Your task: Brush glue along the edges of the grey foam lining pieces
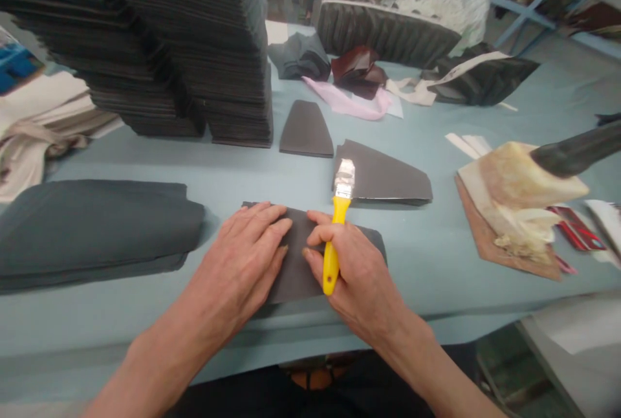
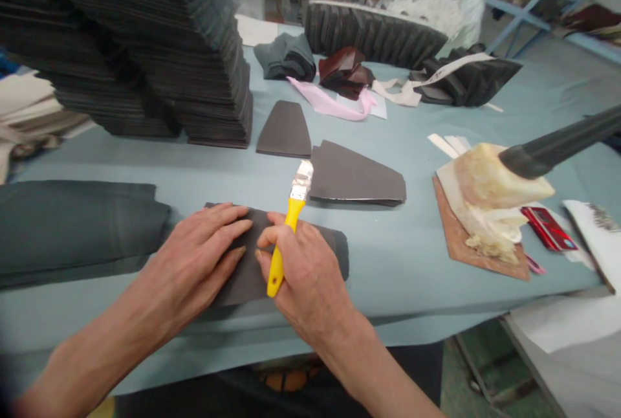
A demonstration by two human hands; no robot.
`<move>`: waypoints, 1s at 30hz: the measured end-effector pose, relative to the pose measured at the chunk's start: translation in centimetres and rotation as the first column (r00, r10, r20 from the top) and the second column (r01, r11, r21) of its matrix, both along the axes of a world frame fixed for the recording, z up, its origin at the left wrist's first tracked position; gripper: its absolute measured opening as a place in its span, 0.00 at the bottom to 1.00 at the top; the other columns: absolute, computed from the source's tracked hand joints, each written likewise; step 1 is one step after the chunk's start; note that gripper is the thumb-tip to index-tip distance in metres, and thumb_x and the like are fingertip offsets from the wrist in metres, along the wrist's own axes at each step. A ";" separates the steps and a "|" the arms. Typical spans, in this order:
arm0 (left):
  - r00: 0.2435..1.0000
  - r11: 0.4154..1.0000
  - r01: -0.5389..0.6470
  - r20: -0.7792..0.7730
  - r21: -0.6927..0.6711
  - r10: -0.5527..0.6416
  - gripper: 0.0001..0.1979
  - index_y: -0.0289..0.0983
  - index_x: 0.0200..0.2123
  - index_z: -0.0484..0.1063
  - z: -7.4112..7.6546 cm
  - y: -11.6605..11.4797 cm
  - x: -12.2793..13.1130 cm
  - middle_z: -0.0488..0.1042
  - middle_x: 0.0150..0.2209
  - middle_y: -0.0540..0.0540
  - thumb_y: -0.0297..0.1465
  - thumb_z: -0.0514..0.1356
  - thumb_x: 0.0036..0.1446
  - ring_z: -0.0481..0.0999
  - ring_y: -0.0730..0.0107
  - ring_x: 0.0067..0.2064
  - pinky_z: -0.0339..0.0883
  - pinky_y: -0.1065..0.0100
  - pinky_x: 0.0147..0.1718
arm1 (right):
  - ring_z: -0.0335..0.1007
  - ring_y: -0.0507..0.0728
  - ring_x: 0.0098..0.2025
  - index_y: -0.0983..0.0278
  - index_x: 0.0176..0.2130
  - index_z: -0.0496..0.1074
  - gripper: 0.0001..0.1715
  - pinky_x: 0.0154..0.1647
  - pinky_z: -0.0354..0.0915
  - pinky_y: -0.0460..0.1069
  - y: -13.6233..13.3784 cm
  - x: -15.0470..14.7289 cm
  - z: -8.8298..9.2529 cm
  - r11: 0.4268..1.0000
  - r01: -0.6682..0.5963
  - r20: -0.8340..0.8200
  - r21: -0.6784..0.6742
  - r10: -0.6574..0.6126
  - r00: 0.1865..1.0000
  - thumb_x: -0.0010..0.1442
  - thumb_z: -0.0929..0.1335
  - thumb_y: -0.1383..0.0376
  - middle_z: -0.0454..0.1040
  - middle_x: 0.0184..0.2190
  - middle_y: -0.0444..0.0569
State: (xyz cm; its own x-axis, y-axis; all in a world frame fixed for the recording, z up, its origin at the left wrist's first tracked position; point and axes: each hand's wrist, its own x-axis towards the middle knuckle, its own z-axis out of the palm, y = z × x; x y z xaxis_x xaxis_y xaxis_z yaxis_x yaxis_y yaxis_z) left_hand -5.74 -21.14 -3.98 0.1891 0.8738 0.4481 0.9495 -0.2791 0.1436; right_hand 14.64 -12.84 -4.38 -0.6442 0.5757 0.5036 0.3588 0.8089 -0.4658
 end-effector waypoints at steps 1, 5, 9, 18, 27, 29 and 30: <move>1.000 1.000 0.005 -0.002 -0.013 -0.005 0.16 0.34 0.60 0.72 -0.2 0.1 -0.1 0.78 0.64 0.35 0.28 0.53 0.74 0.78 0.47 0.65 0.77 0.43 0.65 | 0.84 0.64 0.58 0.59 0.47 0.69 0.06 0.55 0.79 0.59 0.1 -0.1 -0.2 1.000 -0.004 0.006 -0.002 0.004 1.000 0.72 0.68 0.70 0.83 0.59 0.60; 1.000 0.999 0.006 0.026 -0.051 -0.005 0.17 0.33 0.61 0.72 -0.4 0.0 -0.2 0.76 0.65 0.34 0.30 0.52 0.75 0.75 0.45 0.68 0.75 0.42 0.68 | 0.80 0.65 0.63 0.59 0.47 0.69 0.06 0.62 0.77 0.63 0.3 0.2 -0.4 0.999 -0.004 0.039 -0.043 0.006 0.999 0.73 0.67 0.70 0.80 0.63 0.62; 0.998 0.997 -0.010 0.055 -0.081 0.015 0.18 0.35 0.63 0.70 -0.8 0.0 -0.3 0.74 0.68 0.35 0.32 0.52 0.76 0.72 0.46 0.71 0.71 0.43 0.72 | 0.78 0.67 0.66 0.59 0.49 0.69 0.06 0.65 0.74 0.66 0.4 0.5 -0.5 0.999 -0.003 0.087 -0.046 0.007 0.996 0.74 0.65 0.69 0.78 0.65 0.64; 0.990 0.988 -0.006 0.142 -0.152 0.027 0.20 0.42 0.68 0.67 -1.3 -0.3 -0.8 0.69 0.73 0.40 0.35 0.51 0.77 0.63 0.50 0.78 0.63 0.45 0.78 | 0.76 0.67 0.68 0.60 0.48 0.70 0.05 0.68 0.72 0.66 0.6 0.5 -0.9 0.999 0.000 0.087 -0.051 0.005 0.996 0.75 0.65 0.69 0.77 0.66 0.63; 0.974 0.991 0.020 0.226 -0.130 0.010 0.19 0.42 0.66 0.69 -1.9 -0.2 -1.1 0.69 0.72 0.42 0.33 0.52 0.77 0.63 0.56 0.78 0.57 0.52 0.81 | 0.78 0.66 0.65 0.61 0.48 0.71 0.06 0.64 0.74 0.65 0.8 0.4 -0.9 1.000 -0.013 0.084 -0.026 0.015 0.996 0.76 0.65 0.69 0.79 0.64 0.65; 0.977 0.993 0.010 0.215 -0.121 0.016 0.18 0.41 0.65 0.70 -2.0 -0.2 -1.2 0.70 0.71 0.41 0.31 0.52 0.77 0.64 0.57 0.78 0.60 0.51 0.80 | 0.78 0.66 0.65 0.61 0.48 0.71 0.05 0.64 0.74 0.66 0.8 0.3 -1.1 0.999 -0.015 0.075 -0.038 0.018 0.997 0.75 0.65 0.69 0.79 0.64 0.65; 0.978 0.993 0.004 0.207 -0.121 0.022 0.18 0.41 0.64 0.70 -1.9 -0.1 -1.1 0.71 0.71 0.41 0.31 0.52 0.77 0.65 0.57 0.77 0.62 0.50 0.79 | 0.78 0.67 0.65 0.62 0.48 0.71 0.05 0.64 0.75 0.66 0.8 0.2 -1.2 0.999 -0.018 0.071 -0.039 0.021 0.997 0.75 0.65 0.69 0.79 0.63 0.66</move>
